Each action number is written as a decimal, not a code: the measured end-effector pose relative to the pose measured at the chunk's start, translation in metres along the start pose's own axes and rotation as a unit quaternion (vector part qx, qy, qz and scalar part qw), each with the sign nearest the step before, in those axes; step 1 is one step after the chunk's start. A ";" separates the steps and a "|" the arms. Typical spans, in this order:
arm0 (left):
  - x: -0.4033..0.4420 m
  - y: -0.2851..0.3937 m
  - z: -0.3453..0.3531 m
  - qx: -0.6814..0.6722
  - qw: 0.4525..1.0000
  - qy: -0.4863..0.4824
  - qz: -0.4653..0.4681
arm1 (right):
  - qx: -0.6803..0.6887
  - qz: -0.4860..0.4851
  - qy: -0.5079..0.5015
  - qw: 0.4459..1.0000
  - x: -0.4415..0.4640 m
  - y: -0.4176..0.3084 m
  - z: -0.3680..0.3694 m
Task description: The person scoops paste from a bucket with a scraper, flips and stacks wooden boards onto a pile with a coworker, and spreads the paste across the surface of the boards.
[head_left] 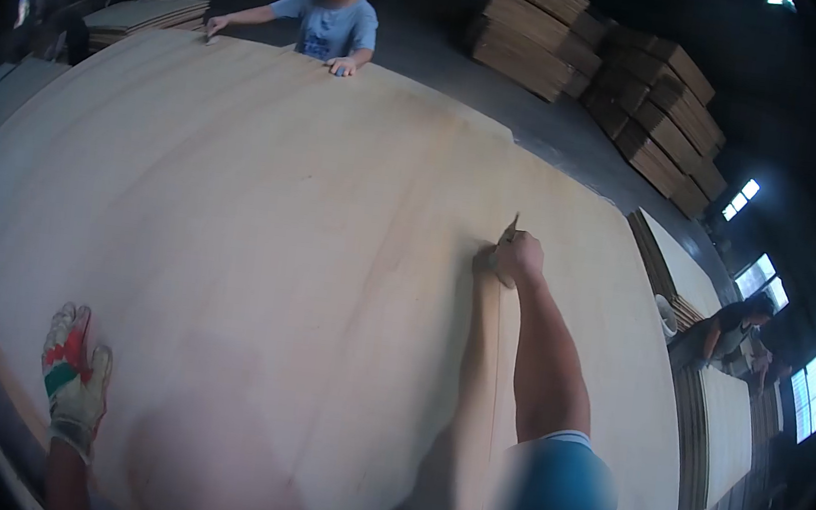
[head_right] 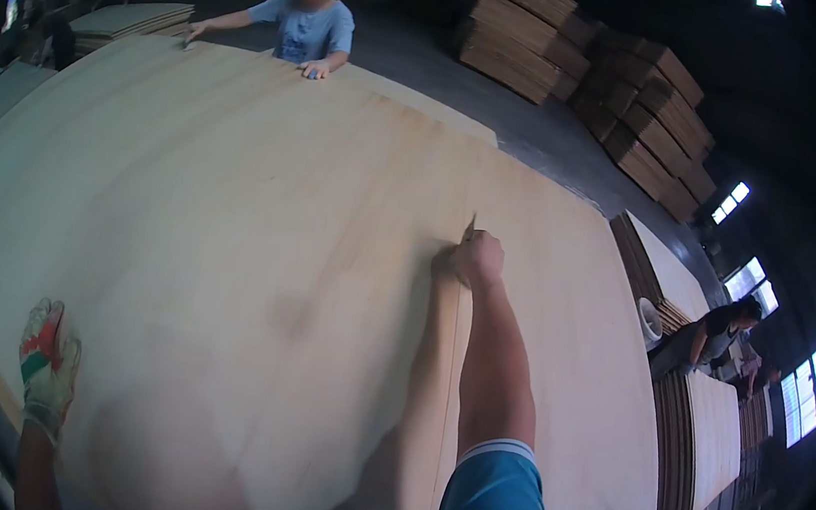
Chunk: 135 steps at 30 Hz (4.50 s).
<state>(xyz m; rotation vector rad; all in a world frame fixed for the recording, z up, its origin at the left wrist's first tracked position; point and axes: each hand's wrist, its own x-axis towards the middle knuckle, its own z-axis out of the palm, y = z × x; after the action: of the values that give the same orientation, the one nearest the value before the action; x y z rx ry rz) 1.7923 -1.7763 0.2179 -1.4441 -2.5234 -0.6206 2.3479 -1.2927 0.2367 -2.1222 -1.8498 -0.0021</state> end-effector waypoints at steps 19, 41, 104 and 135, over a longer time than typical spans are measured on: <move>-0.051 -0.013 -0.023 0.087 0.993 -0.071 0.025 | 0.046 -0.120 -0.109 0.986 -0.536 0.109 -0.196; -0.077 -0.066 -0.004 -0.017 0.983 0.095 0.157 | 0.287 -0.133 -0.109 0.942 -0.611 -0.024 -0.253; 0.352 -0.655 -0.048 -0.062 0.989 -0.002 0.134 | 0.261 0.082 -0.039 0.961 -0.648 -0.598 -0.113; 0.446 -0.704 -0.066 -0.003 0.984 -0.118 0.132 | 0.266 -0.143 -0.116 0.946 -0.662 -0.803 -0.063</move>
<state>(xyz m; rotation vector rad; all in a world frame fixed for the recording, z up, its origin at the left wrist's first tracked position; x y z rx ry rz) 0.9569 -1.7691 0.2404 -1.9132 -2.4294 -0.4342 1.4811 -1.8611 0.3494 -1.5265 -1.9841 0.6299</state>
